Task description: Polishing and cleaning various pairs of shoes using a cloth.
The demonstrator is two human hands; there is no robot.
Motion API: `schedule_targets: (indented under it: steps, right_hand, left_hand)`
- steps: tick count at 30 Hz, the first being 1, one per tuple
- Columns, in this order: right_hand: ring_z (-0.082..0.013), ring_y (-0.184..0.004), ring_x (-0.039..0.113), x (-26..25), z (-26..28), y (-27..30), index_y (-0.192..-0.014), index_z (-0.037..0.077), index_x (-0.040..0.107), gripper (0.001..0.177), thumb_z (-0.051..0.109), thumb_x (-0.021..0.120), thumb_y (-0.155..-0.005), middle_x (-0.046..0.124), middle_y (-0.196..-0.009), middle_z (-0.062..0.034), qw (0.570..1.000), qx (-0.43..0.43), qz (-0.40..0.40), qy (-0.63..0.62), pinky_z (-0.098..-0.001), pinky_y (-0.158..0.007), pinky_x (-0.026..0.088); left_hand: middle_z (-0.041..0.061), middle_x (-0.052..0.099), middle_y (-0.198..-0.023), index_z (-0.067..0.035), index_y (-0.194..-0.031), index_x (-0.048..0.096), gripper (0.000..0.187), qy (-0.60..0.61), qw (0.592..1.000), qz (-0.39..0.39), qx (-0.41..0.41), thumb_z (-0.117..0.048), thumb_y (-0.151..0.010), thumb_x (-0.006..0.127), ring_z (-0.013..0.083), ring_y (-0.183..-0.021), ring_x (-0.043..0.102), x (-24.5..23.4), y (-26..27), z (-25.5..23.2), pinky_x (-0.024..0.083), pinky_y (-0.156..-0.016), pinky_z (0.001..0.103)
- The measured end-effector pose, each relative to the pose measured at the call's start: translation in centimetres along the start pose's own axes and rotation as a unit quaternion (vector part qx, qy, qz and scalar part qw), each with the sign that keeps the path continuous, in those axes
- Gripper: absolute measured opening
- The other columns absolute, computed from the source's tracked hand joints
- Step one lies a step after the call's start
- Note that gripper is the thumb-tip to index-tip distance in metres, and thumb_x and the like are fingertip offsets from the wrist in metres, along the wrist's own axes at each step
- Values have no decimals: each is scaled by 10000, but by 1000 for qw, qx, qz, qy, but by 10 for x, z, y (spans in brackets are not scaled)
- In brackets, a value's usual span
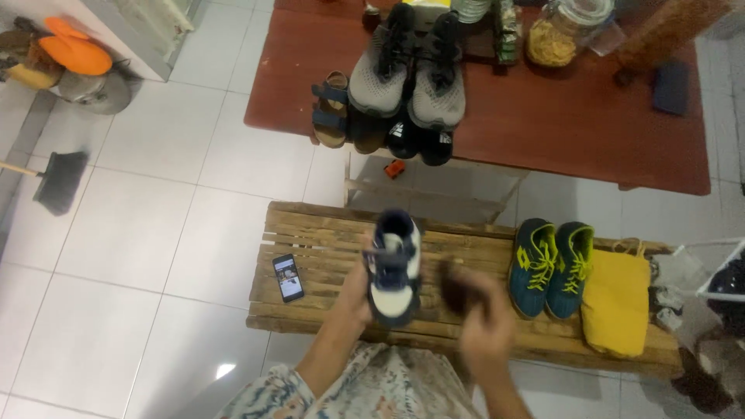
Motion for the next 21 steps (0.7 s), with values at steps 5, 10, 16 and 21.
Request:
schedule_targets:
  steps: [5,10,16,21]
  right_hand:
    - [-436,-1332,560,7,28,-51,-1302,-57,649,589,-258,380,-818,656,-1329,-272,998,-46,-46,-21,-566,-1140,412]
    - [-276,-1354,590,11,12,3,-1382,-7,593,432,-6,455,-973,659,-1395,-169,995,100,-3,18,-370,-1157,421]
    - [-258,-1245,663,-55,-5,-8,-1301,22,672,450,-59,494,-895,715,-1304,-152,994,83,-68,6,-370,-1128,488]
    - [-238,-1174,700,-121,-4,-18,-1176,29,734,449,-96,427,-873,754,-1215,-125,999,44,2,-28,-336,-1073,526]
  left_hand:
    - [154,744,-1009,-63,-1118,705,680,-29,996,44,-73,-696,-937,536,274,-865,719,12,3,28,620,-829,424]
    - [123,754,-986,-95,-1082,713,687,-84,990,6,-114,-731,-930,503,237,-856,713,13,-4,58,598,-829,391]
    - [91,764,-963,-127,-1046,721,697,-141,979,-27,-142,-766,-924,471,200,-846,706,24,-5,103,577,-829,359]
    - [96,743,-1062,-93,-1230,676,526,-249,962,-39,-101,-531,-969,548,172,-891,692,66,14,138,560,-796,308]
Point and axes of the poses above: each hand's wrist, its own y-axis away from the middle knuckle, its own x-axis out of the palm, z = x × y, the point moved 4 cm from there along -y, towards the middle knuckle
